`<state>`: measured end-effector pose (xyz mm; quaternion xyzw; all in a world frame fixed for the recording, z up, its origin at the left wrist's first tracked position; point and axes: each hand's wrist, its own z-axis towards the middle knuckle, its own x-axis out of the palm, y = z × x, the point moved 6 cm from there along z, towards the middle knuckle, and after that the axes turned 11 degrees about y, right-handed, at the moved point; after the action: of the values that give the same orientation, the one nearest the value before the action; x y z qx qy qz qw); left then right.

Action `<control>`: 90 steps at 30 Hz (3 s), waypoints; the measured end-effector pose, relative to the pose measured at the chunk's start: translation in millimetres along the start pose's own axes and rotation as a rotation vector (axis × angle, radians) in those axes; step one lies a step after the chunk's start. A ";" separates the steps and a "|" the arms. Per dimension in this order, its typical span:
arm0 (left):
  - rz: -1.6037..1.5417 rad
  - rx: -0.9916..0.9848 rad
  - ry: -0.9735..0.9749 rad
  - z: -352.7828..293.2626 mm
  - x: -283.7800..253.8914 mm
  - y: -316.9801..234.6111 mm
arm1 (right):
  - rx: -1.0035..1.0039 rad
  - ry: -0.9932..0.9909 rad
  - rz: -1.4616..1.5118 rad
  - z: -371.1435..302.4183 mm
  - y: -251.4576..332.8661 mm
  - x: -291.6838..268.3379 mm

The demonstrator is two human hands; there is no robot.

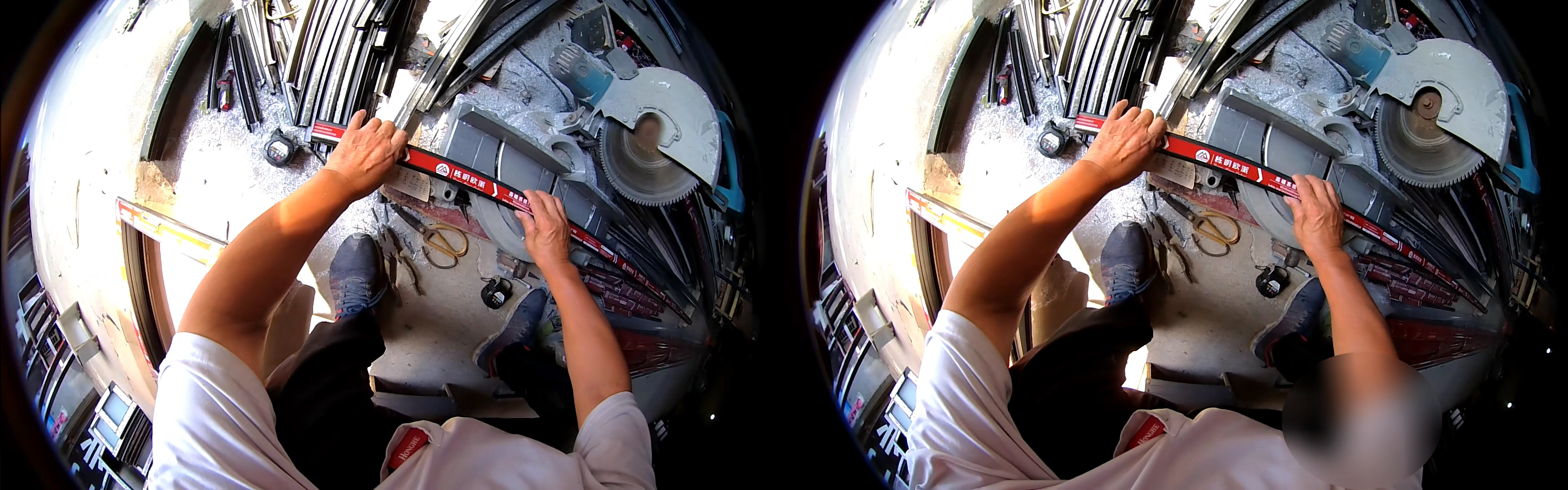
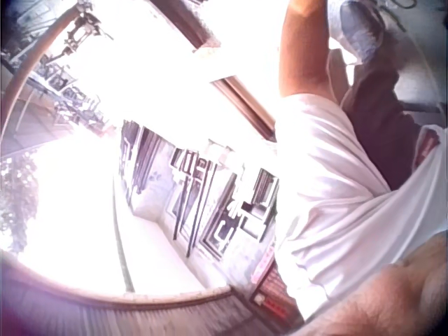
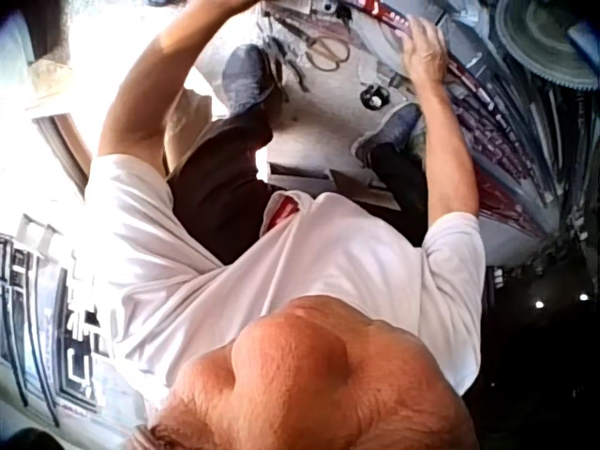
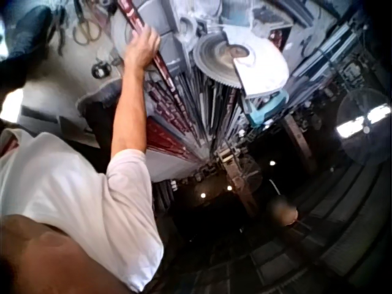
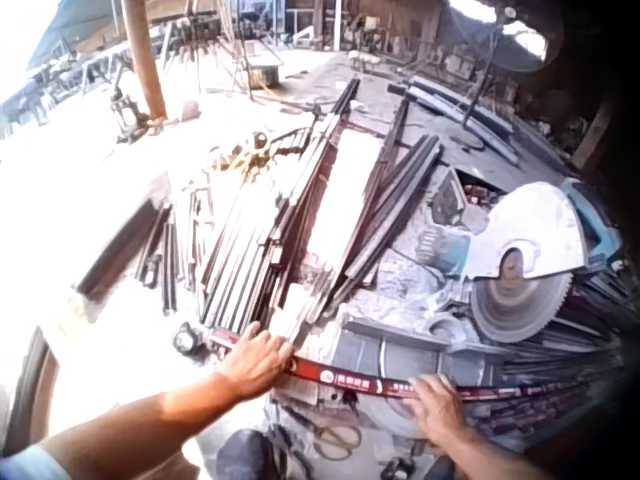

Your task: The person measures a metal frame and a long metal profile using a tape measure, marks the profile with a pen, and cuts it with a miter saw. The cut pieces are placed into the frame.

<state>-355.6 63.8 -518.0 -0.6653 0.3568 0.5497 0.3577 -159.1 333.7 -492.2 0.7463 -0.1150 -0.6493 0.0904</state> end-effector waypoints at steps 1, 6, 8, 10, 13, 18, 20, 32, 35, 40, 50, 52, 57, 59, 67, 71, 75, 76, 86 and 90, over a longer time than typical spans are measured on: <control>-0.018 -0.028 0.055 -1.8 1.6 3.5 | 0.002 0.000 -0.001 0.1 1.0 0.1; -0.224 -0.094 0.045 -27.4 -24.6 28.7 | 0.003 0.013 0.012 -1.1 3.8 -1.5; -0.351 -0.185 -0.091 -39.7 -32.6 39.6 | -0.001 0.009 0.012 -1.5 3.0 -1.4; -0.394 -0.413 -0.219 -55.7 -35.2 57.1 | -0.005 0.007 0.010 -0.5 3.2 -1.3; -0.497 -0.780 -0.234 -77.1 -23.2 78.7 | -0.002 0.011 0.003 0.6 3.9 -1.7; -0.752 -0.934 0.095 -86.3 -0.1 77.8 | 0.003 0.007 0.003 -0.7 4.4 -2.8; -0.760 -0.917 0.037 -87.3 -0.8 74.4 | 0.001 0.003 0.006 -1.0 5.8 -3.4; -0.841 -0.820 -0.123 -91.5 6.0 85.7 | -0.029 -0.016 0.005 -0.4 2.1 -3.4; -0.261 -0.696 -0.143 -78.8 -24.7 66.1 | -0.023 -0.026 0.001 -2.0 -0.9 -2.8; -0.198 -0.144 -0.106 -37.4 -46.1 17.3 | -0.007 -0.045 0.023 -3.0 0.2 -5.3; -0.086 0.069 0.199 35.3 1.5 -25.7 | -0.018 -0.098 0.078 -5.3 -3.2 -5.7; -0.071 0.024 0.297 42.2 6.0 -30.7 | -0.003 -0.107 0.085 -9.5 -6.4 -4.5; -0.007 -0.004 0.310 39.4 12.7 -28.3 | 0.036 -0.090 0.140 -12.3 -12.1 -0.3; -0.001 0.010 0.310 42.3 12.7 -32.5 | 0.065 -0.104 0.125 -22.0 -24.1 -2.6; -0.006 0.036 0.253 40.6 20.5 -27.8 | 0.527 -0.287 -0.090 -115.0 -148.7 -22.2; 0.022 0.051 0.253 43.3 24.4 -24.2 | 0.766 -0.365 -0.201 -178.0 -212.3 -19.7; 0.046 0.050 0.244 54.5 23.2 -25.1 | 1.064 -0.408 -0.106 -216.5 -251.5 -2.2; 0.048 0.067 0.227 57.7 22.7 -26.0 | 1.131 -0.398 -0.057 -220.8 -257.1 3.3; 0.058 0.044 0.224 82.2 15.4 -27.6 | 1.254 -0.484 0.488 -205.8 -292.7 30.3; 0.081 0.031 0.215 88.4 19.0 -24.1 | 1.322 -0.594 0.828 -206.1 -300.8 41.9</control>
<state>-374.1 150.8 -547.1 -0.6997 0.4284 0.4836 0.3051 66.7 606.6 -588.5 0.3406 -0.7567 -0.5319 -0.1690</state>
